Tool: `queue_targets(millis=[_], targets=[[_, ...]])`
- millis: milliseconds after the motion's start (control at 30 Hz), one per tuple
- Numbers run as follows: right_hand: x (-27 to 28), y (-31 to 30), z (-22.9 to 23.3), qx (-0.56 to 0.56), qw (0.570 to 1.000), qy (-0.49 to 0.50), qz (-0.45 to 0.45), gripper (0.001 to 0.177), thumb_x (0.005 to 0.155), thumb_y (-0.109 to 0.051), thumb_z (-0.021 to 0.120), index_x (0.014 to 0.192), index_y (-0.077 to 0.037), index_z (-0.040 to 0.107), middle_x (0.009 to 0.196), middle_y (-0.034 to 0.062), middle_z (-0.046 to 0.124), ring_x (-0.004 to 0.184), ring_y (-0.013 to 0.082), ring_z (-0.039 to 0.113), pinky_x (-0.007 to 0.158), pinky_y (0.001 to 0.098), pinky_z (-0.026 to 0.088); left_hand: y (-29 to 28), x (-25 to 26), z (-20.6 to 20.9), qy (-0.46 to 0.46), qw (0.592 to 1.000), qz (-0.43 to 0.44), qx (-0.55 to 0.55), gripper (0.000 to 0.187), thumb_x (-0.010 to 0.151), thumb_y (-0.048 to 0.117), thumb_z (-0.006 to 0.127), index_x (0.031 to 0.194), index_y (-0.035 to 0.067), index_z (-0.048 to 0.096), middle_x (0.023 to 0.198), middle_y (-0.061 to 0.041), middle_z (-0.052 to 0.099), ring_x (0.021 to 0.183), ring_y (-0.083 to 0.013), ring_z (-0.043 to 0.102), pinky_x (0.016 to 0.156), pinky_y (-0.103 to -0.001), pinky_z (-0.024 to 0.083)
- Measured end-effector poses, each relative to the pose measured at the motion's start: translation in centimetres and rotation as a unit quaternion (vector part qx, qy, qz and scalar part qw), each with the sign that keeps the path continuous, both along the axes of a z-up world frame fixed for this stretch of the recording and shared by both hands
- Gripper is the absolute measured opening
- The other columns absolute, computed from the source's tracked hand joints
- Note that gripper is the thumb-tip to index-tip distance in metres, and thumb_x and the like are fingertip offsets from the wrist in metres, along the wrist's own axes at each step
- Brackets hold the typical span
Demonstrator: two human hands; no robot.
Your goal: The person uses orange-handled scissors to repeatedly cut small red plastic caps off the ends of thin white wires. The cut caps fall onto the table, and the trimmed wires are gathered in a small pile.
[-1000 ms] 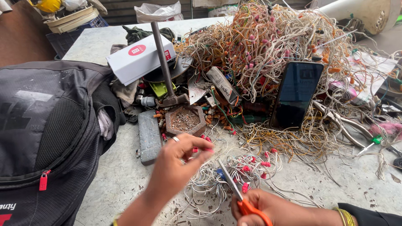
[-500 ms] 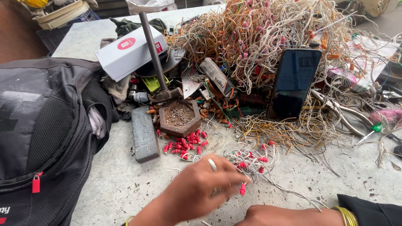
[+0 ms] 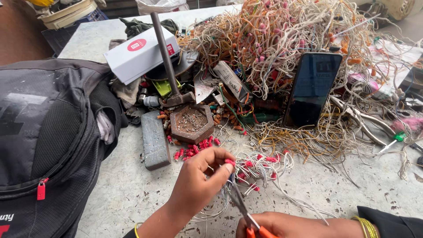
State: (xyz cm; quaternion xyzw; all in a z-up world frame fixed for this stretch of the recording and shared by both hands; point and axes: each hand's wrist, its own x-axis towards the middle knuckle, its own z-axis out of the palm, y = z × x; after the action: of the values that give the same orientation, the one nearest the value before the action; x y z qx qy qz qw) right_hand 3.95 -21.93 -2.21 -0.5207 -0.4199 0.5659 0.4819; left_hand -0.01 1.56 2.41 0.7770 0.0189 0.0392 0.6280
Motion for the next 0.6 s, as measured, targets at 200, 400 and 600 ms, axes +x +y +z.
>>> queue_targets(millis=[200,400,600], targets=[[0.9,-0.4,0.7,0.022,0.995,0.089,-0.051,0.074,0.097,-0.072,0.056,0.119,-0.002,0.061,0.1,-0.0009,0.061,0.093,0.0074,0.055,0.082,0.0227,0.044,0.1,0.1,0.1,-0.02,1.0,0.007,-0.023,0.017,0.088,0.011,0.07,0.104,0.005,0.072,0.085,0.0,0.074,0.076,-0.003,0.066,0.066,-0.021,0.053],[0.6,-0.3,1.4,-0.033,0.938,0.335,-0.077,0.093,0.079,-0.075,0.069,0.13,0.001,0.055,0.09,0.0001,0.066,0.078,0.0062,0.06,0.069,0.019,0.044,-0.1,-0.4,0.8,-0.223,0.961,0.024,0.16,0.014,0.082,0.006,0.078,0.096,0.007,0.077,0.094,-0.005,0.07,0.083,-0.0114,0.063,0.065,-0.024,0.051],[1.2,-0.1,1.8,-0.019,0.959,0.274,-0.071,0.099,0.077,-0.078,0.074,0.131,0.003,0.056,0.088,-0.0009,0.064,0.077,0.0044,0.058,0.067,0.0182,0.042,-0.1,-0.7,1.6,-0.113,0.99,-0.028,0.076,0.012,0.083,0.006,0.076,0.095,0.006,0.075,0.086,-0.003,0.075,0.074,-0.0098,0.07,0.063,-0.025,0.056]])
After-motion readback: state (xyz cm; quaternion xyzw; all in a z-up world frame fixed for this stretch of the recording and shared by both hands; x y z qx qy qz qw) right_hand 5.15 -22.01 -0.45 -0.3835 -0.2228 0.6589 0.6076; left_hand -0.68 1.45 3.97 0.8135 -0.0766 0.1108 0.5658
